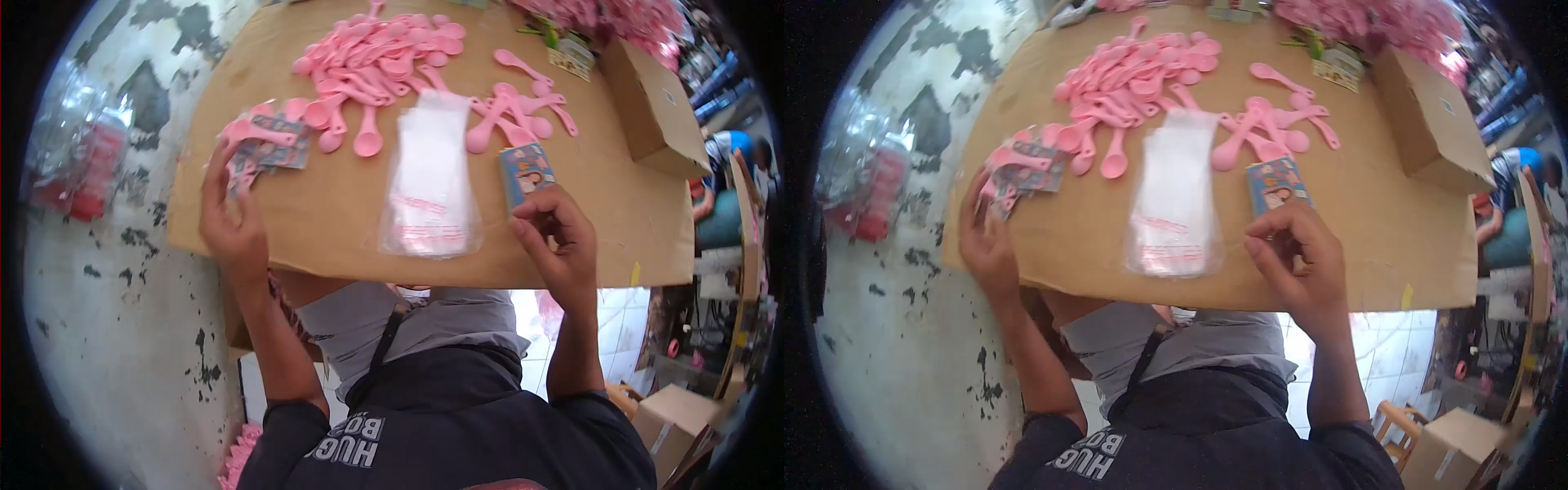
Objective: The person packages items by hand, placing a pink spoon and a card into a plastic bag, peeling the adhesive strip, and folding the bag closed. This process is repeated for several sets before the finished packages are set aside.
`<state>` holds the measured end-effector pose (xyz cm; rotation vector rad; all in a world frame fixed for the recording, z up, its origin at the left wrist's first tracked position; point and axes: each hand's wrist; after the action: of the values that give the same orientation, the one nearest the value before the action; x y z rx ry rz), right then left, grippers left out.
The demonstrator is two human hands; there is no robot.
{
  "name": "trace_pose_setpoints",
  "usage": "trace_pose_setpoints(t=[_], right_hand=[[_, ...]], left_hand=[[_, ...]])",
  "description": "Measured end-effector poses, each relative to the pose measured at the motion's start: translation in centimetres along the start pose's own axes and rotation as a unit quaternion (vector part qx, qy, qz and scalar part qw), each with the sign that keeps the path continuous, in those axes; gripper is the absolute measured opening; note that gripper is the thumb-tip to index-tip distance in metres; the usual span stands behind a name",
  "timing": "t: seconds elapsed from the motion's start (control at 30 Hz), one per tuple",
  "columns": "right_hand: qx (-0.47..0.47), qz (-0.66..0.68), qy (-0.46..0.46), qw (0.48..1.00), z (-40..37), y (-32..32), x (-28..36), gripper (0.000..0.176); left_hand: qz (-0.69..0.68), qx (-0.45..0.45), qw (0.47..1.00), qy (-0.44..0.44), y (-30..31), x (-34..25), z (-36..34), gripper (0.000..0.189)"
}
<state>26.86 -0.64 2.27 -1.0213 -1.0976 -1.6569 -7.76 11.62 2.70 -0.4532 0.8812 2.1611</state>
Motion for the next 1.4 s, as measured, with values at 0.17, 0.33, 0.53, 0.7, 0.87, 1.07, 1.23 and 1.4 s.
trace_pose_setpoints(t=[0.17,0.33,0.53,0.7,0.87,1.07,1.23,1.4], right_hand=[[0.024,0.033,-0.041,0.998,-0.2,0.1,-0.3,0.01],[0.033,0.038,-0.011,0.999,0.3,0.0,0.1,0.011],[0.046,0.055,-0.016,0.997,0.0,-0.2,0.0,0.012],[0.07,0.061,-0.027,0.995,-0.2,0.3,0.2,0.009],[0.081,0.081,-0.054,0.992,-0.1,0.3,0.1,0.011],[0.077,0.075,-0.028,0.994,0.0,-0.4,0.4,0.011],[0.056,0.061,0.001,0.997,-0.2,0.0,0.2,0.011],[0.006,0.019,0.001,1.0,-0.2,0.4,0.9,0.008]], left_hand=[[0.118,-0.079,0.975,-0.169,4.8,-4.4,-7.2,0.009],[-0.577,-0.047,0.763,-0.287,3.9,-17.6,-2.1,0.038],[-0.456,0.11,0.847,-0.251,7.3,-17.7,-2.5,0.012],[-0.354,-0.02,0.895,-0.271,7.6,-17.5,-1.1,0.017],[-0.454,0.002,0.86,-0.233,7.4,-16.8,-2.6,0.015],[-0.384,0.053,0.904,-0.181,9.4,-17.1,-2.6,0.016],[-0.63,0.047,0.727,-0.269,3.3,-17.2,0.1,0.013],[-0.676,-0.058,0.725,-0.119,3.7,-12.1,-2.0,0.02]])
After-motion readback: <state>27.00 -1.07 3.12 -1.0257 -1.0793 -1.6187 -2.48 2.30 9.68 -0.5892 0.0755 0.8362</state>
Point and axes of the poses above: each hand's wrist, its own z-axis towards the middle knuckle, its own y-axis out of the back of the hand, x = y × z, and after that the axes turned 4 degrees about z, right-handed
